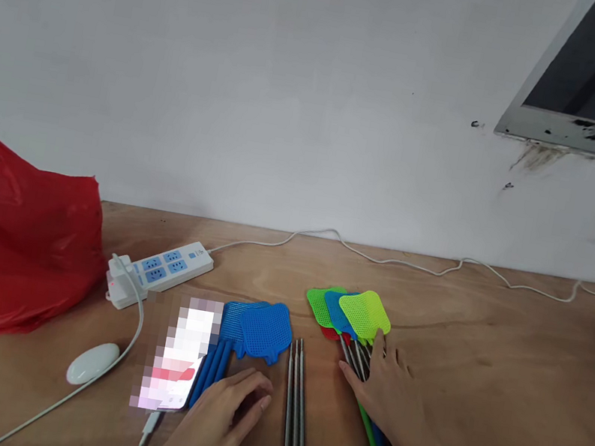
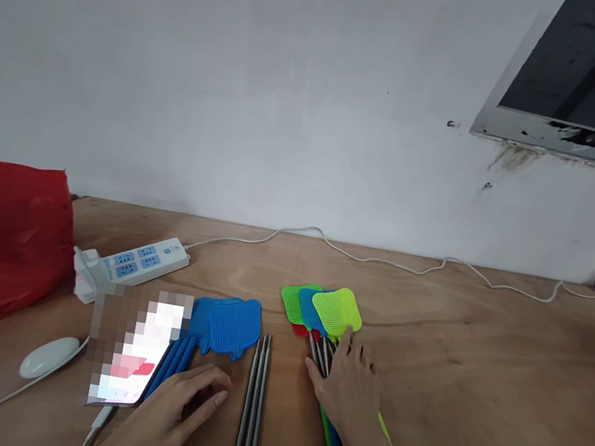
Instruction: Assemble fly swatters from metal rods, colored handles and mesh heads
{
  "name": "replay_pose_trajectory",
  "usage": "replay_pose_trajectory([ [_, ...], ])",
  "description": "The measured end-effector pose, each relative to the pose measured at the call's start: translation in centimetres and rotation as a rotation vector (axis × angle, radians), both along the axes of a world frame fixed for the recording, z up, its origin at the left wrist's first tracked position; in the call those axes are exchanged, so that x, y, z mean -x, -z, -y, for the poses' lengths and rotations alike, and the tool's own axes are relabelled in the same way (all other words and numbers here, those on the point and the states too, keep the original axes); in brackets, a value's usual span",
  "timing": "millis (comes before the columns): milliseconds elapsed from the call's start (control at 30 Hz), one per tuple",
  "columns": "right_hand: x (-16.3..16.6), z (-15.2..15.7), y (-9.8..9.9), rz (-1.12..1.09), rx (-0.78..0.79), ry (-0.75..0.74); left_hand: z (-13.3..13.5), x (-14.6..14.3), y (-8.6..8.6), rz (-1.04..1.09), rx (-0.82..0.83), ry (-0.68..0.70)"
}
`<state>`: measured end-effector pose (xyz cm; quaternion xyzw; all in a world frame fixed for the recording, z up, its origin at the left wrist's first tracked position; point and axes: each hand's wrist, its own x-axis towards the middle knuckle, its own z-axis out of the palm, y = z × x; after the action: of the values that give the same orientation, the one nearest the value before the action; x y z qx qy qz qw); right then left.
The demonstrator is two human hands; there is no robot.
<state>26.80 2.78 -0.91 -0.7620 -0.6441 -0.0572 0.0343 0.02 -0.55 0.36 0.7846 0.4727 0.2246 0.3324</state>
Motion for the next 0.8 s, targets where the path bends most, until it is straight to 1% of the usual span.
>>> replay_pose_trajectory([
  [167, -0.2, -0.8, -0.2, -0.046, -0.015, -0.021, 0.0, 0.0, 0.0, -0.024, -0.005, -0.001],
  [300, -0.1, -0.3, -0.2, -0.096, 0.01, -0.001, 0.1, -0.1, 0.0, -0.025, -0.004, 0.005],
  [400, 0.2, 0.4, 0.1, -0.077, 0.027, 0.017, 0.1, -0.2, 0.0, -0.034, -0.011, 0.009],
  [533, 0.5, 0.6, 0.3, -0.02, 0.021, -0.011, 0.1, -0.4, 0.0, -0.044, -0.023, 0.022],
  [667, 0.1, 0.0, 0.2, -0.026, 0.015, -0.041, 0.2, -0.6, -0.3, -0.05, -0.036, 0.03],
  [800, -0.6, -0.1, 0.2, -0.062, -0.029, -0.049, 0.3, -0.8, -0.8, -0.047, -0.064, 0.046],
])
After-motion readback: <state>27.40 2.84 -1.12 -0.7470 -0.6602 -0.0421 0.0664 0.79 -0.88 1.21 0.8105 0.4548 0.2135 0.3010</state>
